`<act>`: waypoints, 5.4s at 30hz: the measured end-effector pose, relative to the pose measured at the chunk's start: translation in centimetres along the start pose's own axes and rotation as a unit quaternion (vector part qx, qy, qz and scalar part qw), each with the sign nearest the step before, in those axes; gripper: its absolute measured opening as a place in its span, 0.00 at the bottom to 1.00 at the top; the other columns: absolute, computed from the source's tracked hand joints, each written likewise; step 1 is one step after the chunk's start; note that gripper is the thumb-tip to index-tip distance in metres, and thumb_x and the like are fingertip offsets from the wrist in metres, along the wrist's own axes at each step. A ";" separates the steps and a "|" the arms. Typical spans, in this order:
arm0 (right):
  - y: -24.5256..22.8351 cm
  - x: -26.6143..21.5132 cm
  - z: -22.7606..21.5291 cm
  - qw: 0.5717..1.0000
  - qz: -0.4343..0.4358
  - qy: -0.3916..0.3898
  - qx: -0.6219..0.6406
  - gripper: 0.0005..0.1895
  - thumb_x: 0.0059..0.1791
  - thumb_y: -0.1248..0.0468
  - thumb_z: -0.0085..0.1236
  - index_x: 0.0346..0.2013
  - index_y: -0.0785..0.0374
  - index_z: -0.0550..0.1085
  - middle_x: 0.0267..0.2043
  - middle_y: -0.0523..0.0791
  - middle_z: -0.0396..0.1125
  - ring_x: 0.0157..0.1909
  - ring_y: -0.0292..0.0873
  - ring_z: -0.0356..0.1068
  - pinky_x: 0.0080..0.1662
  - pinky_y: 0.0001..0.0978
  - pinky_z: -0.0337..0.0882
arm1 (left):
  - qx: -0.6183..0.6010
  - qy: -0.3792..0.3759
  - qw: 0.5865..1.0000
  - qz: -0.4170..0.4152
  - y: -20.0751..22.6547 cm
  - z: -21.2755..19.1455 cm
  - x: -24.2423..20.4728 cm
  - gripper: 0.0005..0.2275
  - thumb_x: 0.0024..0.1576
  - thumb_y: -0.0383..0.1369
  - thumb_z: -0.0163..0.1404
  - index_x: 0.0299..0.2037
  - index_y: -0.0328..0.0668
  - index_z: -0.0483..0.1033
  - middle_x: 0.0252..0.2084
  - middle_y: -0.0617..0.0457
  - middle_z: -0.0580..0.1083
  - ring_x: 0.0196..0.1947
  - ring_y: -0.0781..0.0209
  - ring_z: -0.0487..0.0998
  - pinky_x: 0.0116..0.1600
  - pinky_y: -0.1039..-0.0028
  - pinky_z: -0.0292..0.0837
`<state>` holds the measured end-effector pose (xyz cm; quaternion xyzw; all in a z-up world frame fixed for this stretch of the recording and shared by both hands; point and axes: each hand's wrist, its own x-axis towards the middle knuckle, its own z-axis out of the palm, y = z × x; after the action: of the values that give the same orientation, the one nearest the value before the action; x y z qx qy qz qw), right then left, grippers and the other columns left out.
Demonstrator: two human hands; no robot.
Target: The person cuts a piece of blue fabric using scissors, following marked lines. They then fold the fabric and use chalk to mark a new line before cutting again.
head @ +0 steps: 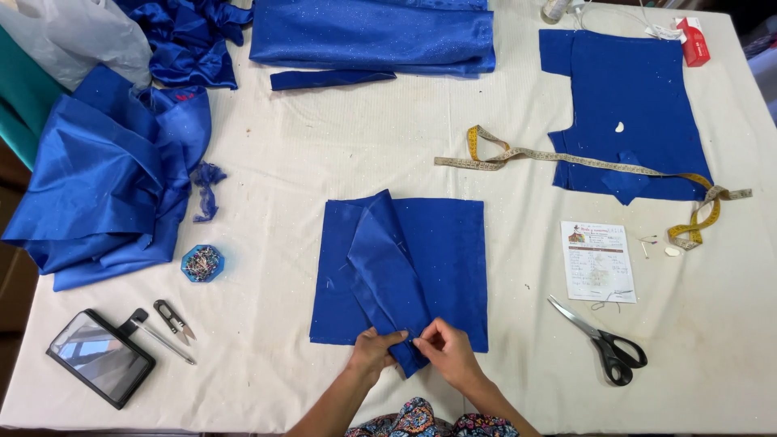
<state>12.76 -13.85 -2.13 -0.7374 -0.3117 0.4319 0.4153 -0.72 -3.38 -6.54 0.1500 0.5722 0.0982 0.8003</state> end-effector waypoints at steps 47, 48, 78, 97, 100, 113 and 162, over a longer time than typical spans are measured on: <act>-3.8 2.4 -3.4 0.992 0.041 -0.086 -0.080 0.08 0.46 0.62 0.63 0.24 0.59 0.74 0.31 0.41 0.76 0.30 0.34 0.71 0.34 0.26 0.73 | 0.108 -0.045 0.992 0.045 2.3 4.8 -4.7 0.28 0.36 0.15 0.56 0.51 0.39 0.71 0.37 0.44 0.79 0.37 0.52 0.80 0.46 0.69 0.80; -4.0 2.4 -3.4 0.992 0.055 -0.086 -0.080 0.08 0.47 0.64 0.62 0.24 0.59 0.73 0.31 0.41 0.76 0.30 0.34 0.71 0.34 0.26 0.72 | 0.155 -0.033 0.983 0.088 1.6 4.7 -4.0 0.27 0.38 0.17 0.57 0.52 0.41 0.72 0.38 0.48 0.79 0.37 0.58 0.80 0.46 0.73 0.79; -2.5 3.8 -5.1 0.994 0.048 -0.091 -0.026 0.11 0.45 0.69 0.62 0.21 0.62 0.69 0.31 0.45 0.78 0.30 0.36 0.71 0.34 0.27 0.71 | 0.388 -0.025 0.884 0.258 0.8 4.8 -1.0 0.38 0.42 0.29 0.61 0.64 0.36 0.57 0.56 0.46 0.72 0.54 0.57 0.74 0.60 0.75 0.70; 0.4 4.5 -4.7 0.983 -0.034 -0.155 -0.087 0.10 0.50 0.66 0.54 0.26 0.58 0.65 0.34 0.42 0.74 0.31 0.36 0.70 0.35 0.28 0.70 | 0.391 0.012 0.864 0.318 -0.8 3.2 0.8 0.32 0.42 0.29 0.61 0.60 0.40 0.66 0.53 0.45 0.72 0.55 0.50 0.72 0.63 0.68 0.67; -0.2 4.5 -4.5 0.984 -0.042 -0.150 -0.081 0.11 0.49 0.66 0.57 0.24 0.58 0.66 0.31 0.41 0.74 0.30 0.35 0.70 0.35 0.27 0.70 | 0.409 0.013 0.841 0.352 -1.7 3.0 2.0 0.23 0.42 0.29 0.59 0.48 0.35 0.67 0.44 0.45 0.72 0.48 0.51 0.73 0.54 0.68 0.70; -0.5 4.8 -4.7 0.980 0.000 -0.164 -0.110 0.11 0.48 0.68 0.56 0.24 0.57 0.65 0.28 0.40 0.71 0.28 0.35 0.66 0.34 0.28 0.68 | 0.495 -0.053 0.782 0.375 -0.9 4.5 1.0 0.32 0.48 0.26 0.52 0.66 0.38 0.57 0.63 0.44 0.60 0.55 0.42 0.72 0.57 0.60 0.71; -6.2 13.7 -7.6 0.976 -0.021 0.066 -0.206 0.18 0.40 0.54 0.68 0.41 0.58 0.76 0.40 0.43 0.73 0.44 0.43 0.72 0.49 0.33 0.68 | 0.221 -0.100 0.964 0.108 4.6 3.9 -0.6 0.34 0.46 0.57 0.53 0.61 0.51 0.69 0.68 0.57 0.63 0.54 0.55 0.75 0.47 0.68 0.78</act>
<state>24.88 -2.40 0.29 -0.8274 -0.3810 0.2998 0.2834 2.88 0.27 -3.24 0.3930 0.4775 0.0403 0.7848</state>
